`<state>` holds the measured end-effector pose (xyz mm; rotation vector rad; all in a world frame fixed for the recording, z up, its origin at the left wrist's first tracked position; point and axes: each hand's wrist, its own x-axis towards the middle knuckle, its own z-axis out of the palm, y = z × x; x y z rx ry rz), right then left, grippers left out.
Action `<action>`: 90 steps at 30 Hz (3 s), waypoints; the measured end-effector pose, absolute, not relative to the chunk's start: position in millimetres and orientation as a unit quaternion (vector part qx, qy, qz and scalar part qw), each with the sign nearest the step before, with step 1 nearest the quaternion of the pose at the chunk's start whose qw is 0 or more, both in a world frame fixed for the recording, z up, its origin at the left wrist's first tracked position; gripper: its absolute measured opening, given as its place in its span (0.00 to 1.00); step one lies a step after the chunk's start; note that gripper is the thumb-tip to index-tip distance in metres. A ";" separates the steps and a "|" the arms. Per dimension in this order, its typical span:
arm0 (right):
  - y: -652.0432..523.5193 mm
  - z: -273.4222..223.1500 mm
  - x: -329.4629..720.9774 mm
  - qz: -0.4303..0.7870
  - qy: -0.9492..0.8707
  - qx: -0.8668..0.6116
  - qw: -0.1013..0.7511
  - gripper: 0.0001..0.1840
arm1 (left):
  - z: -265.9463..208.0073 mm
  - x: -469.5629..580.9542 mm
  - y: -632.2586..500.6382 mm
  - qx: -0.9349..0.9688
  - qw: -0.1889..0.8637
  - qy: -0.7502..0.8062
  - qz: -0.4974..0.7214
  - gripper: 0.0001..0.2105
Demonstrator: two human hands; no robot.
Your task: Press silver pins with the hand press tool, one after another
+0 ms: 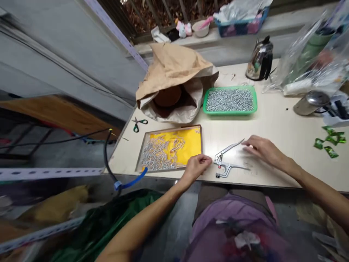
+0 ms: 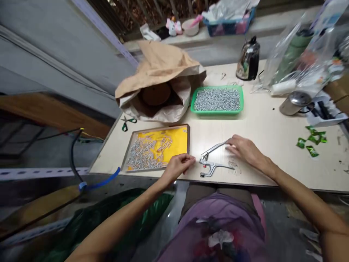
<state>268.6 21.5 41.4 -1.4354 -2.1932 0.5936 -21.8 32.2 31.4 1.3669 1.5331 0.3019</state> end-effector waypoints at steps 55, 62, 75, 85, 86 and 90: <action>23.6 -25.2 260.4 0.145 -0.874 -0.463 0.026 0.62 | 17.3 7.0 14.2 0.448 0.616 0.647 -0.040 0.10; 24.1 -18.1 252.5 0.147 -0.869 -0.472 0.036 0.54 | 15.9 7.1 11.8 0.437 0.615 0.656 -0.034 0.10; -6.4 4.2 240.9 0.121 -0.857 -0.500 0.036 0.16 | 10.3 10.0 -6.9 0.815 0.253 0.520 0.041 0.07; -8.1 9.5 248.6 0.154 -0.839 -0.520 0.049 0.27 | -2.0 64.1 32.5 0.937 0.160 0.306 -0.041 0.26; -8.3 10.6 249.5 0.153 -0.839 -0.520 0.046 0.26 | -0.2 64.3 33.6 0.938 0.159 0.303 -0.052 0.26; -13.3 10.4 247.3 0.131 -0.843 -0.521 0.013 0.16 | 2.8 63.0 30.6 0.938 0.160 0.303 -0.062 0.22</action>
